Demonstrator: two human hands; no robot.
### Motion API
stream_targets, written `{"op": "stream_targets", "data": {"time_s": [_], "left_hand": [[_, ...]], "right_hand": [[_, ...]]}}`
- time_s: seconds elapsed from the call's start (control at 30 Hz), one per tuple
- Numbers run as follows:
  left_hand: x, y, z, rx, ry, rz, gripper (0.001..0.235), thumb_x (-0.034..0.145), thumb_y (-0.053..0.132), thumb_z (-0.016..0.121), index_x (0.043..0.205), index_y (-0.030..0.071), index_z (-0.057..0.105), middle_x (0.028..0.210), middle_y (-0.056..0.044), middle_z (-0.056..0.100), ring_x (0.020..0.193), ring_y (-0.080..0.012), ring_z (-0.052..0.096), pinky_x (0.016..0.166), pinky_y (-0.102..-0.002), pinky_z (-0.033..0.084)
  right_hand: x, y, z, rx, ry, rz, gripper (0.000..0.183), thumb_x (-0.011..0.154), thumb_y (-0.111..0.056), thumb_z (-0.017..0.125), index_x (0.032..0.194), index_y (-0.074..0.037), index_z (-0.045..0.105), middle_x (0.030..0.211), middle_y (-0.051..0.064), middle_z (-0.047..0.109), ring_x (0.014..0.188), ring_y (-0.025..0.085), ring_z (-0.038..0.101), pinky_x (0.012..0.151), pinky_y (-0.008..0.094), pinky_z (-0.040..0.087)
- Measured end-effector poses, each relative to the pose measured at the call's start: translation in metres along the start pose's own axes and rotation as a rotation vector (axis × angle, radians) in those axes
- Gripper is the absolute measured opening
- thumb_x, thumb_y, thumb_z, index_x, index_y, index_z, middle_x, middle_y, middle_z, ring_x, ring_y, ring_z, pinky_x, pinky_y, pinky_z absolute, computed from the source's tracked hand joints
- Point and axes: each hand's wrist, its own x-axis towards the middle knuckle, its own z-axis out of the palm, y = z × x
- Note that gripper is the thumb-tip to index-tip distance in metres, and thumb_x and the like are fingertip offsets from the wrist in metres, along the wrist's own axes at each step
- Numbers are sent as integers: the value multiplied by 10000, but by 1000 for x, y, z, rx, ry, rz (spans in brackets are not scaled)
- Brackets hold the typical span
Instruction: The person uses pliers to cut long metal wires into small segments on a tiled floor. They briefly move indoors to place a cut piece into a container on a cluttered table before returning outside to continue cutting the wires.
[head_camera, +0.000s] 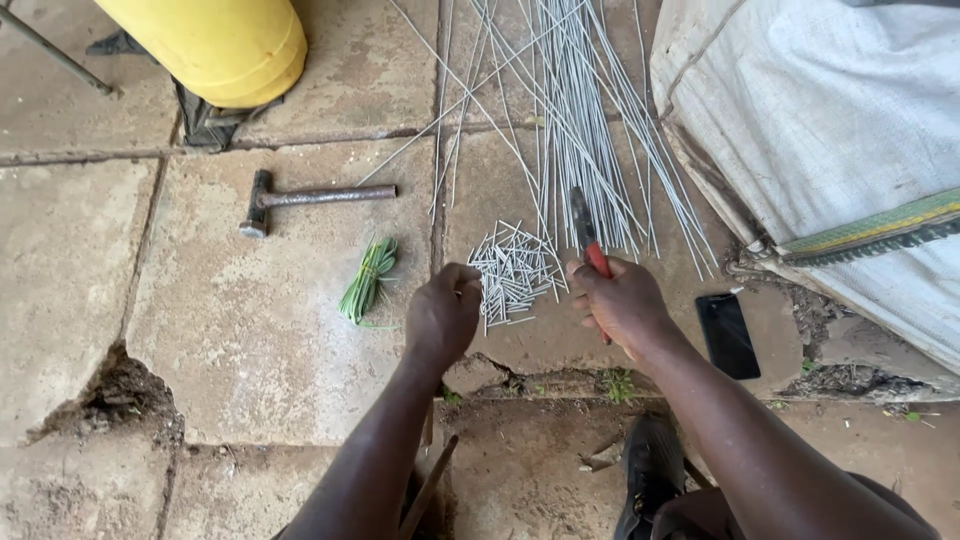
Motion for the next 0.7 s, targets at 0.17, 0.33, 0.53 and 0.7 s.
{"op": "stream_targets", "data": {"time_s": [0.17, 0.33, 0.53, 0.7], "left_hand": [[-8, 19, 11, 66, 5, 66, 172, 875, 315, 640, 991, 275, 761, 876, -4, 781, 850, -228, 774, 765, -416, 610], [10, 26, 29, 183, -86, -1, 214, 892, 349, 621, 1056, 291, 747, 950, 15, 786, 966, -246, 756, 861, -453, 603], [63, -3, 40, 231, -14, -44, 234, 898, 312, 591, 1061, 252, 747, 975, -54, 779, 1025, -323, 738, 921, -501, 584], [144, -55, 54, 233, 211, -79, 259, 915, 209, 550, 1061, 150, 755, 971, -148, 756, 1006, -377, 740, 887, -533, 588]], "right_hand": [[5, -13, -13, 31, 8, 16, 362, 966, -286, 652, 1159, 17, 698, 1091, 229, 735, 958, 318, 752, 689, 397, 651], [18, 2, -23, -35, -39, 58, 338, 981, -269, 635, 1163, 10, 696, 1101, 212, 729, 971, 321, 755, 712, 407, 652], [25, 11, -29, -357, -119, 38, 306, 913, -405, 630, 946, -127, 753, 736, 122, 756, 712, 291, 756, 523, 377, 552], [16, -4, -20, -488, -194, 51, 336, 897, -415, 630, 977, -125, 779, 901, 191, 763, 963, 394, 737, 761, 449, 568]]}}
